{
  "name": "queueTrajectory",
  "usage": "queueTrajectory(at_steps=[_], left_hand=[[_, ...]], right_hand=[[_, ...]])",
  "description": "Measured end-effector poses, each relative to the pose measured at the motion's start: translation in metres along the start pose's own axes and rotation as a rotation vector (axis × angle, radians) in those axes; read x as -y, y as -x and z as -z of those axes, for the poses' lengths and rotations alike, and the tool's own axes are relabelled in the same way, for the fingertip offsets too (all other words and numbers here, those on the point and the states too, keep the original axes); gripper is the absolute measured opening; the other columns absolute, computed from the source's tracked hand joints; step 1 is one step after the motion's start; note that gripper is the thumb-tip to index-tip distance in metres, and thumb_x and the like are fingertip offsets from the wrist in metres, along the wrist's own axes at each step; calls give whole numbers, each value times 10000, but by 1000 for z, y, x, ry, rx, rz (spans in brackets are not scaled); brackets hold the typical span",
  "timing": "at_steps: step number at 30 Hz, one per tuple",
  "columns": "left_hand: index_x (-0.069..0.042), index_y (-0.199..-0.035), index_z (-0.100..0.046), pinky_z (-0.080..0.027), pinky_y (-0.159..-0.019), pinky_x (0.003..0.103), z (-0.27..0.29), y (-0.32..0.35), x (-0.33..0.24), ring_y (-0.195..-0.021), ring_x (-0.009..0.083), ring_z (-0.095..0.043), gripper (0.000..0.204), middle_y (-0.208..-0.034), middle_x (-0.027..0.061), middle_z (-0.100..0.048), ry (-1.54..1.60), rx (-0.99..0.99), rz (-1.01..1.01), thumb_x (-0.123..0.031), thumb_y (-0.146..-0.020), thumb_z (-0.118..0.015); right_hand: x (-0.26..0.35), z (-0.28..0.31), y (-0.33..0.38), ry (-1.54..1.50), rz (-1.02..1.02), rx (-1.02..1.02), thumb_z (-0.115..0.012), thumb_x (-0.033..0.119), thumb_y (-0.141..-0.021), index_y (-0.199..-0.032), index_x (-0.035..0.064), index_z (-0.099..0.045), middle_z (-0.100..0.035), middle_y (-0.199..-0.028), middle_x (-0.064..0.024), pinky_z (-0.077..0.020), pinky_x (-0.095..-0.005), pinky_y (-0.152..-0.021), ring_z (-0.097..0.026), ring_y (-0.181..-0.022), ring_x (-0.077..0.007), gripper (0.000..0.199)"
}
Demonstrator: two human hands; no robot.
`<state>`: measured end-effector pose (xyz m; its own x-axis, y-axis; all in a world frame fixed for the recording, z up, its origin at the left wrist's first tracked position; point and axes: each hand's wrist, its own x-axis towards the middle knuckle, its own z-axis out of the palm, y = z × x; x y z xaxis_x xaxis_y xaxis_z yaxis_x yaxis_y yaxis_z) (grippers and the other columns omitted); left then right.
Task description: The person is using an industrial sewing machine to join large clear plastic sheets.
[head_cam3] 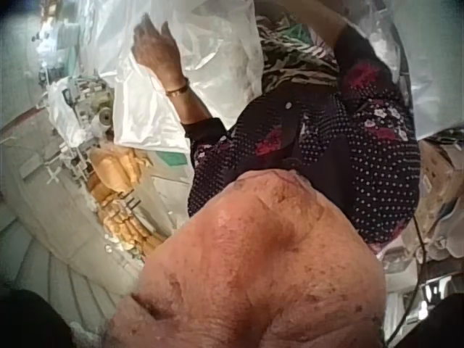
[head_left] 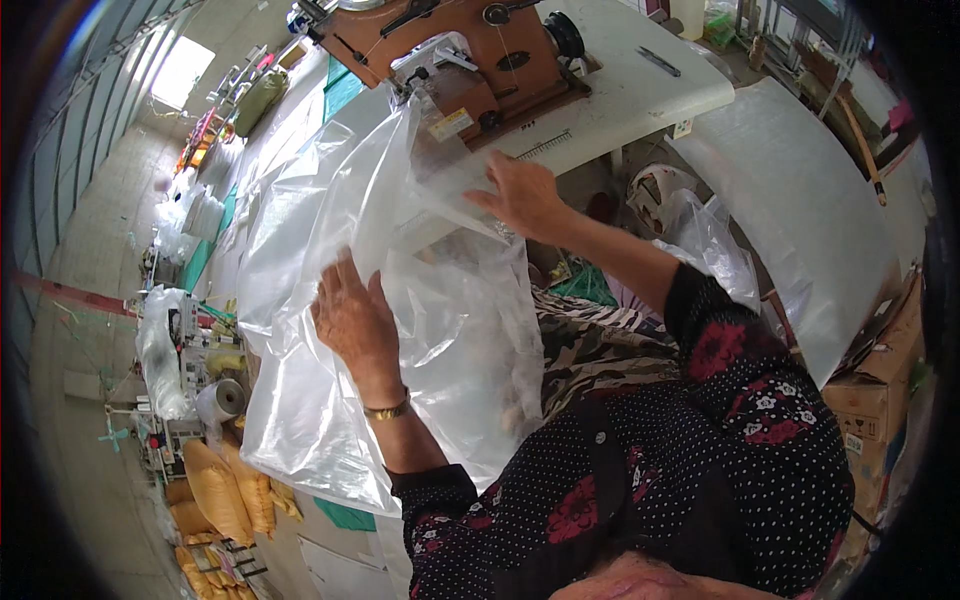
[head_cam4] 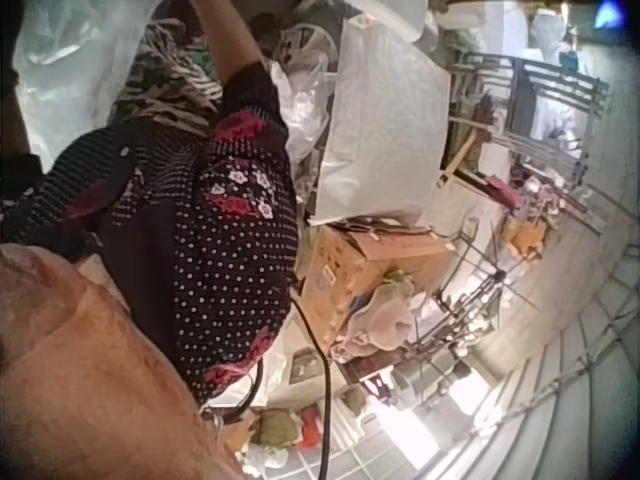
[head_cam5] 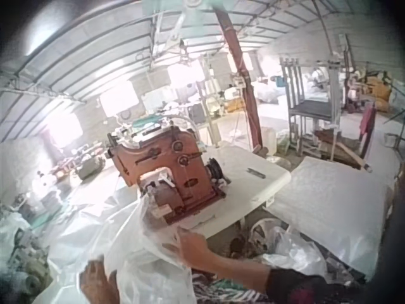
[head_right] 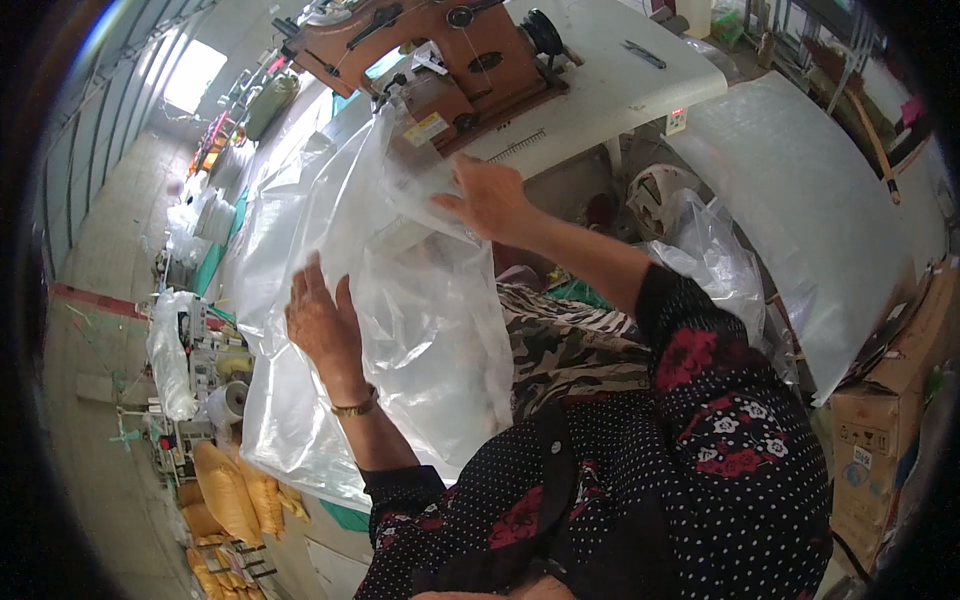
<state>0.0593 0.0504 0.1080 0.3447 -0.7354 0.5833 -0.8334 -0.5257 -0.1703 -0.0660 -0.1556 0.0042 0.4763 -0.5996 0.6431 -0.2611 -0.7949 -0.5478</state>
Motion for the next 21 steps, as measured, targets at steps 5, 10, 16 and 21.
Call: queueTrajectory(at_steps=[5,10,16,21], left_hand=[[-66,-1052,-647,-490,-726,391,8,43,2,-882,295,-621,240,-946,112,-632,192,25,0,-163,-833,-658],[3,-913,-661,-474,-619,321,-7,76,-2,-693,260,-615,80,-789,122,-623,657,153,190,-41,-852,-634],[18,-969,-678,-439,-632,219,-8,87,-14,-664,73,-526,136,-727,15,-601,872,212,276,-66,-865,-647],[-64,-1132,-660,-474,-619,270,15,76,-24,-626,139,-579,287,-786,79,-642,752,318,285,-59,-845,-665]], right_hand=[[-2,-8,66,-499,-423,313,-672,343,-826,-801,6,-599,-642,-732,-170,-474,-430,-625,-629,-694,-350,346],[-33,-12,89,-495,-372,314,-626,273,-852,-758,-11,-599,-639,-724,-173,-475,-437,-664,-618,-724,-371,300],[-10,15,66,-186,-98,-23,-572,282,-877,-1000,-5,-573,-631,-980,-199,-478,-438,-749,-605,-843,-379,312],[43,-1,44,-636,-237,87,-543,349,-918,-1065,42,-574,-631,-1030,-125,-481,-406,-792,-610,-886,-329,341]])
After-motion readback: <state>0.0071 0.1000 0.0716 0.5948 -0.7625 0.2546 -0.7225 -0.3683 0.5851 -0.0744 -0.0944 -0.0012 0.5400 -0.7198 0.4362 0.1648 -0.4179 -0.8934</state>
